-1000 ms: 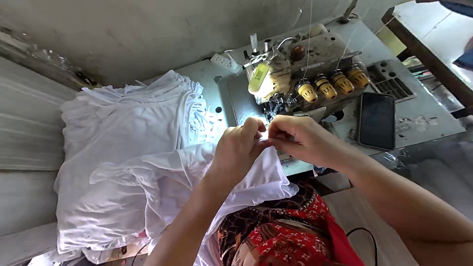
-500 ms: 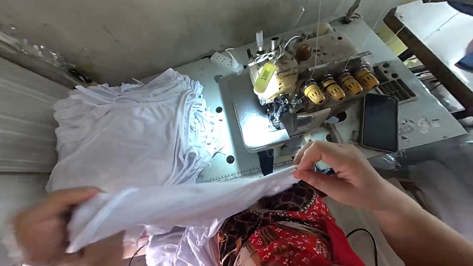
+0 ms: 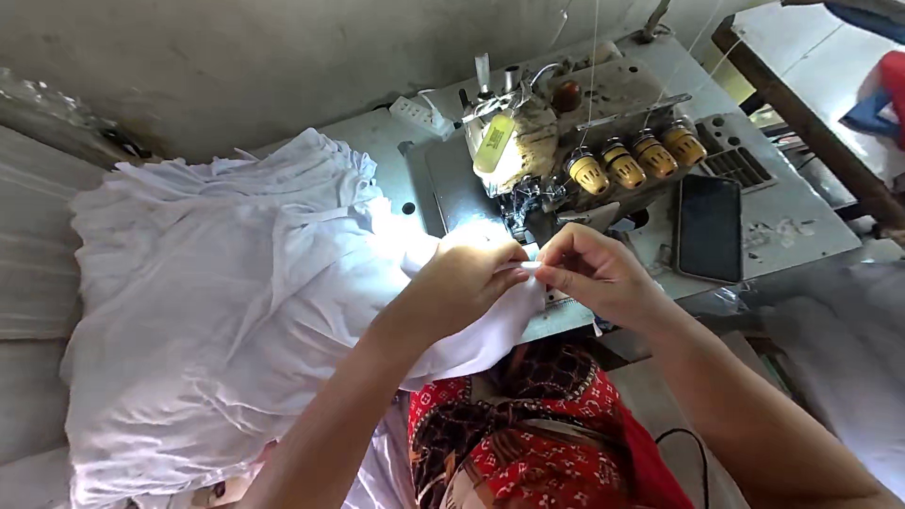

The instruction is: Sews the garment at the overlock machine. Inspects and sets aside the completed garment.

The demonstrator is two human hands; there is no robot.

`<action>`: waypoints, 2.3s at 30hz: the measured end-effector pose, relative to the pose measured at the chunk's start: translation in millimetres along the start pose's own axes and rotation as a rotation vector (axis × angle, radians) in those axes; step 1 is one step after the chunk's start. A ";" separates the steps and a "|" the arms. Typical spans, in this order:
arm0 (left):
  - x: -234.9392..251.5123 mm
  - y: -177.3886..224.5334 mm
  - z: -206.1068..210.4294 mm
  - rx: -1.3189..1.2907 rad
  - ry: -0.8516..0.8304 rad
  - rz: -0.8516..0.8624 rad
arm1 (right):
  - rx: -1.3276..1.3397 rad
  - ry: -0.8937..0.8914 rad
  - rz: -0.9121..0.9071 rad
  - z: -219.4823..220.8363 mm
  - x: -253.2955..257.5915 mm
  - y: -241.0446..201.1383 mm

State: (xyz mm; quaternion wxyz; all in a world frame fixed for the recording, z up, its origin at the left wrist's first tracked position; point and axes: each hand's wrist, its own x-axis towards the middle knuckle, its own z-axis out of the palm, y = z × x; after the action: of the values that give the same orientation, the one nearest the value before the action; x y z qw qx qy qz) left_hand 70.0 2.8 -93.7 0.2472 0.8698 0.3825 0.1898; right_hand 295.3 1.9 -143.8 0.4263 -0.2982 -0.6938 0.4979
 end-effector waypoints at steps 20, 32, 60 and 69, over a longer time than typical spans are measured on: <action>9.2 31.6 11.6 -0.006 0.199 -0.279 | 0.066 0.162 0.114 -6.3 -2.5 -10.4; 38.4 11.8 24.5 0.087 0.167 -0.524 | -0.541 0.388 0.199 12.1 16.4 27.2; 58.0 -16.7 19.5 0.115 0.062 -0.595 | -0.807 0.488 0.073 27.4 20.8 42.1; 58.6 -22.5 19.1 0.105 0.098 -0.555 | -0.792 0.489 0.039 26.8 22.2 43.1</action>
State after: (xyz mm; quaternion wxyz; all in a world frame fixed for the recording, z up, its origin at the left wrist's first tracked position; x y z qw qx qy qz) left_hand 104.2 55.0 -113.7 0.2257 0.7334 0.6266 0.1365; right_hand 260.9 22.9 -181.8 0.4213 -0.5598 -0.7038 0.1175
